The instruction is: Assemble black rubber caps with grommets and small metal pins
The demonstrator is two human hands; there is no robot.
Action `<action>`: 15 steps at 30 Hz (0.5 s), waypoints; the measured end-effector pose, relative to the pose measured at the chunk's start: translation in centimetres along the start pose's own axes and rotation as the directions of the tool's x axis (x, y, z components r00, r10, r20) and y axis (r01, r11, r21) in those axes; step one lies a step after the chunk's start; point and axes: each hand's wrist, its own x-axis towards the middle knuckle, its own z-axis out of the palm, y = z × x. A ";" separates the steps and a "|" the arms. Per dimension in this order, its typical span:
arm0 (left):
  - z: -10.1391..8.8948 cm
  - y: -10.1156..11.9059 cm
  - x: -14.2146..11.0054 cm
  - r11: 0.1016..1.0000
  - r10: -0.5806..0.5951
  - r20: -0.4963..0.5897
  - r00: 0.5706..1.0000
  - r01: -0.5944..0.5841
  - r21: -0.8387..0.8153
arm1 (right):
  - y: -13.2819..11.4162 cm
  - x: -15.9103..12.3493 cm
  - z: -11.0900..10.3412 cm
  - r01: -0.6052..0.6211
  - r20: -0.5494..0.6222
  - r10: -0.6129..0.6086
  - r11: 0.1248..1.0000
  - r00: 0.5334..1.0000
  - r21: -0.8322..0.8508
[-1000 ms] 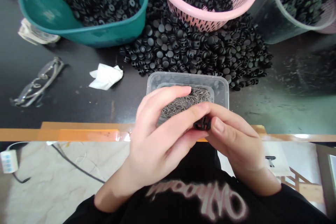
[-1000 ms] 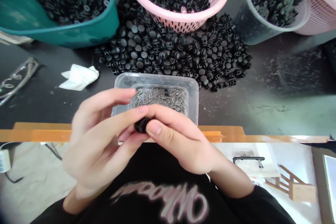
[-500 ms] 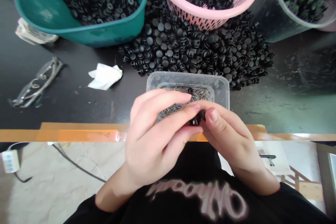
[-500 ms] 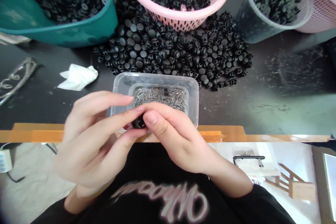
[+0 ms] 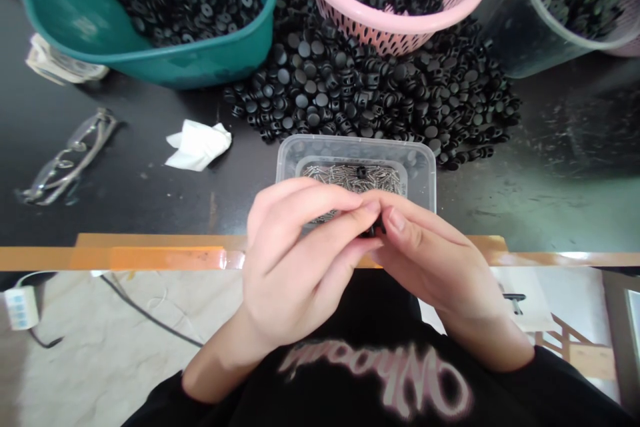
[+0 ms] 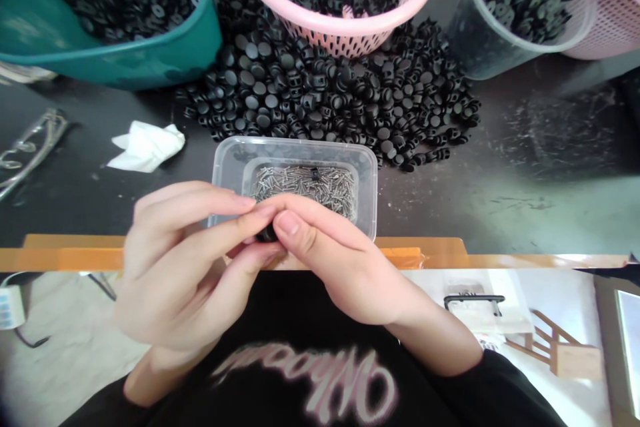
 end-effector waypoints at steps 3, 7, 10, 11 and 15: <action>0.1 0.0 -0.1 1.000 0.005 0.001 1.000 -0.005 0.001 | 0.3 0.1 -0.1 -0.003 0.015 0.002 0.999 1.000 0.039; 0.0 -0.1 -0.1 1.000 0.022 0.004 1.000 -0.022 0.000 | 0.3 0.4 -0.3 -0.016 -0.013 0.016 0.999 1.000 0.043; -0.1 0.1 0.2 1.000 0.022 0.021 1.000 -0.022 -0.003 | 0.5 0.6 -0.4 -0.069 0.029 0.066 0.991 0.997 0.119; -0.1 0.2 0.4 1.000 0.021 0.030 0.999 -0.021 -0.007 | 0.6 0.6 -0.4 -0.079 0.050 0.073 0.987 0.996 0.137; -0.2 0.5 0.6 0.999 0.014 0.055 0.998 -0.012 -0.035 | 0.8 0.6 -0.6 -0.018 0.046 0.013 0.994 0.999 0.109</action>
